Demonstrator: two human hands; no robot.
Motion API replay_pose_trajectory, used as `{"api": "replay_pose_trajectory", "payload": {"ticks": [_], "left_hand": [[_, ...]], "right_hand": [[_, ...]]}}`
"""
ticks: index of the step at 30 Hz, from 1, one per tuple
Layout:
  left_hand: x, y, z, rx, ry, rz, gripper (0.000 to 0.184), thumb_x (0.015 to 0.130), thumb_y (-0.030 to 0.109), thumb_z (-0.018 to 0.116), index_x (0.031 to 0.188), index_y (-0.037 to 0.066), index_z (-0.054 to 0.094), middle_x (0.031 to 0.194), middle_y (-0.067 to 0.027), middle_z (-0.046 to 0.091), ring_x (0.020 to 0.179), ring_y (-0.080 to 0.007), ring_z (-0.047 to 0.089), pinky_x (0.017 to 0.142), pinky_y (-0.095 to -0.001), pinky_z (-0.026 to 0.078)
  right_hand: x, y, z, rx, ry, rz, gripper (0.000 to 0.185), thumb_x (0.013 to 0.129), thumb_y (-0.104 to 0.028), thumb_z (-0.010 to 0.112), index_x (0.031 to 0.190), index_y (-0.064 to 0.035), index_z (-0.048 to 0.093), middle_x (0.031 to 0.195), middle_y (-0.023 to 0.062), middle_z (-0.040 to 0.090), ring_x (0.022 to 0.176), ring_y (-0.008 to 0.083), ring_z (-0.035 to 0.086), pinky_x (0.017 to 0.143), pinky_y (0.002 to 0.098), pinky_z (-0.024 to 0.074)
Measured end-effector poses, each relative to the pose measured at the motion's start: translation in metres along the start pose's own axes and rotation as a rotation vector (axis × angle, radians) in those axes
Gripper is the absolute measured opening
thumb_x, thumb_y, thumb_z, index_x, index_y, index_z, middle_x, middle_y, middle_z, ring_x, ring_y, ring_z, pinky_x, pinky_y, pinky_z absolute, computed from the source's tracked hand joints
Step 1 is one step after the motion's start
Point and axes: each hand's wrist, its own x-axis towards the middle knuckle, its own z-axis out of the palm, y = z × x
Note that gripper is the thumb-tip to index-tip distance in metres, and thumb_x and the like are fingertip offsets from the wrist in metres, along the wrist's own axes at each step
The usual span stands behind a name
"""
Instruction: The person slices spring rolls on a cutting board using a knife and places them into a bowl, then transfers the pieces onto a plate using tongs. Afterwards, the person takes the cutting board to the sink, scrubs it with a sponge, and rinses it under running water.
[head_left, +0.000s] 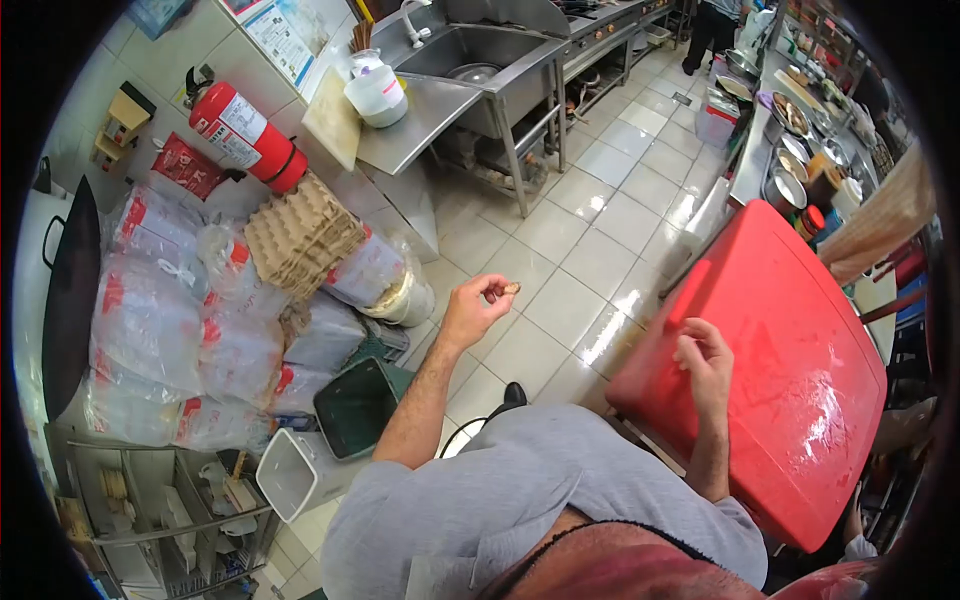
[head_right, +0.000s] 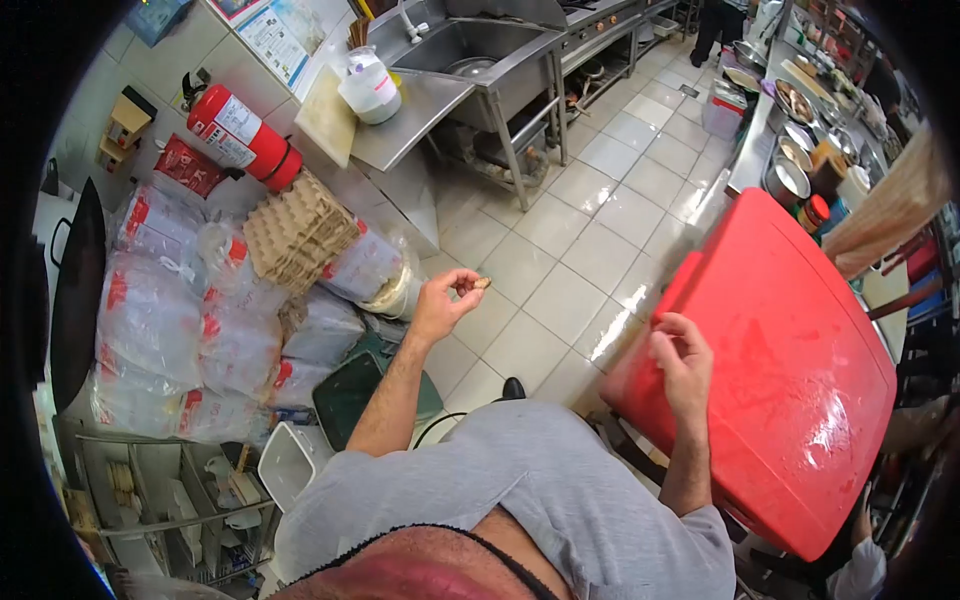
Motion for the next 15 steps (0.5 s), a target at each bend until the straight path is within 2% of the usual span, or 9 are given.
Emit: {"api": "replay_pose_trajectory", "payload": {"ticks": [1,4,5,8,15], "left_hand": [[0.015,-0.010,-0.014,0.001,-0.004,-0.006,0.020,0.073,0.008,0.066,0.091,0.001,0.062,0.074,-0.0003,0.059,0.069,-0.0079,0.051,0.065,-0.0221,0.044],[0.070,-0.038,-0.055,0.003,0.036,0.033,0.019,0.073,0.010,0.067,0.089,0.001,0.062,0.073,-0.0013,0.060,0.064,-0.0074,0.051,0.061,-0.0224,0.045],[0.089,-0.049,-0.068,0.012,0.075,0.041,0.019,0.073,0.010,0.067,0.089,0.001,0.062,0.073,-0.0009,0.060,0.064,-0.0070,0.051,0.061,-0.0220,0.045],[0.139,-0.072,-0.093,-0.036,0.143,0.019,0.019,0.074,0.009,0.066,0.090,0.001,0.062,0.074,-0.0001,0.060,0.066,-0.0068,0.052,0.063,-0.0214,0.044],[0.244,-0.116,-0.101,-0.043,0.301,0.032,0.020,0.075,0.008,0.067,0.093,0.001,0.061,0.077,-0.0001,0.061,0.069,-0.0057,0.053,0.065,-0.0204,0.045]], "right_hand": [[0.004,0.000,0.009,-0.002,0.111,0.005,0.017,0.083,-0.007,0.060,0.098,-0.0007,0.057,0.078,-0.0002,0.056,0.061,0.0048,0.050,0.054,0.0181,0.0397],[0.025,0.005,0.040,0.010,0.170,-0.060,0.013,0.082,-0.010,0.063,0.091,-0.0036,0.057,0.074,-0.0019,0.055,0.059,0.0040,0.048,0.052,0.0175,0.0381],[0.032,0.004,0.055,0.011,0.184,-0.071,0.011,0.082,-0.012,0.064,0.084,-0.0050,0.055,0.071,-0.0028,0.053,0.058,0.0032,0.046,0.052,0.0166,0.0374],[0.054,0.014,0.088,-0.015,0.154,-0.018,0.012,0.082,-0.012,0.064,0.081,-0.0051,0.054,0.070,-0.0032,0.052,0.057,0.0027,0.046,0.051,0.0165,0.0371],[0.127,0.054,0.112,0.077,0.239,0.059,0.017,0.081,-0.016,0.066,0.075,-0.0058,0.053,0.063,-0.0031,0.050,0.051,0.0034,0.045,0.045,0.0175,0.0352]]}}
